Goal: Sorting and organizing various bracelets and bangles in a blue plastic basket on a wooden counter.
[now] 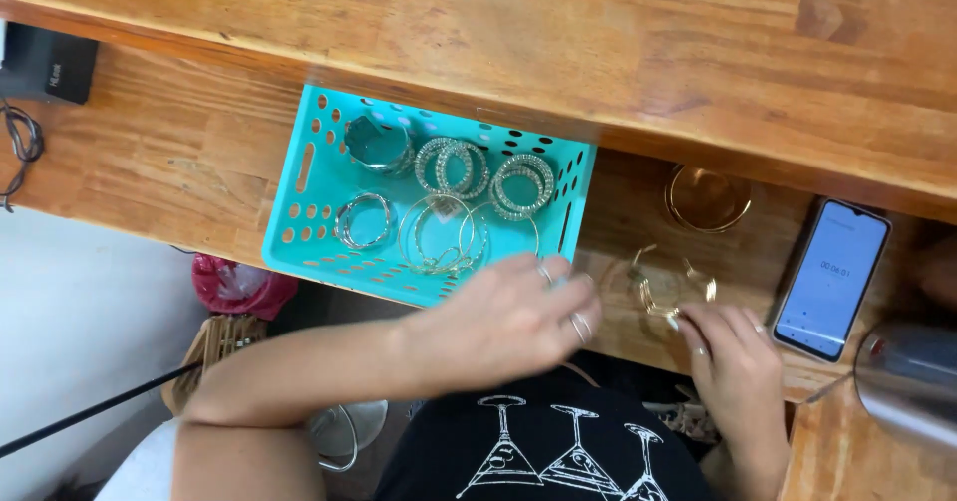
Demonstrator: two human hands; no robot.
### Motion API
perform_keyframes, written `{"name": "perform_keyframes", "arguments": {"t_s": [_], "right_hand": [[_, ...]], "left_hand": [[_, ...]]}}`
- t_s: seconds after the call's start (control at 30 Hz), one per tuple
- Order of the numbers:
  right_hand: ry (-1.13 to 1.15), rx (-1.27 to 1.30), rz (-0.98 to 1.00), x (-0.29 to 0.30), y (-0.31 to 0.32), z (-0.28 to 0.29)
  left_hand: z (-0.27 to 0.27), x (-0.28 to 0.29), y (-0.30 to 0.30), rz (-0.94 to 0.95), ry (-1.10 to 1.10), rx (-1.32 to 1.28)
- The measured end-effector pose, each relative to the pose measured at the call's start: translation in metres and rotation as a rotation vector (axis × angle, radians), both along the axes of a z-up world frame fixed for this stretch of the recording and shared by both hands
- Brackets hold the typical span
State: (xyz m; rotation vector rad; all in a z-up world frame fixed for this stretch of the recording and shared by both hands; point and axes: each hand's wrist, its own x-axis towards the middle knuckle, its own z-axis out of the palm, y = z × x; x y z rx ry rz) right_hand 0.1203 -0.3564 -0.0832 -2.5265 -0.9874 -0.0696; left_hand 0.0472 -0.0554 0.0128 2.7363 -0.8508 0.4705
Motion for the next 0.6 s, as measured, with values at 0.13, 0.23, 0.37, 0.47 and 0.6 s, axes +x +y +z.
{"name": "perform_keyframes", "arguments": {"t_s": [0.13, 0.23, 0.37, 0.47, 0.6], "right_hand": [[-0.203, 0.322, 0.158, -0.025, 0.012, 0.053], [-0.325, 0.436, 0.183, -0.028, 0.030, 0.067], [-0.284, 0.471, 0.272, -0.021, 0.037, 0.084], [-0.106, 0.502, 0.301, -0.018, 0.031, 0.079], [0.390, 0.826, 0.329, -0.007, 0.042, 0.063]], "left_hand": [[0.016, -0.015, -0.045, -0.042, -0.115, -0.256], [0.022, -0.016, -0.057, 0.038, -0.136, -0.341], [0.030, -0.024, -0.038, 0.033, -0.124, -0.315], [0.032, -0.025, -0.017, 0.002, -0.047, -0.311], [0.013, -0.016, 0.004, 0.024, 0.117, -0.557]]}}
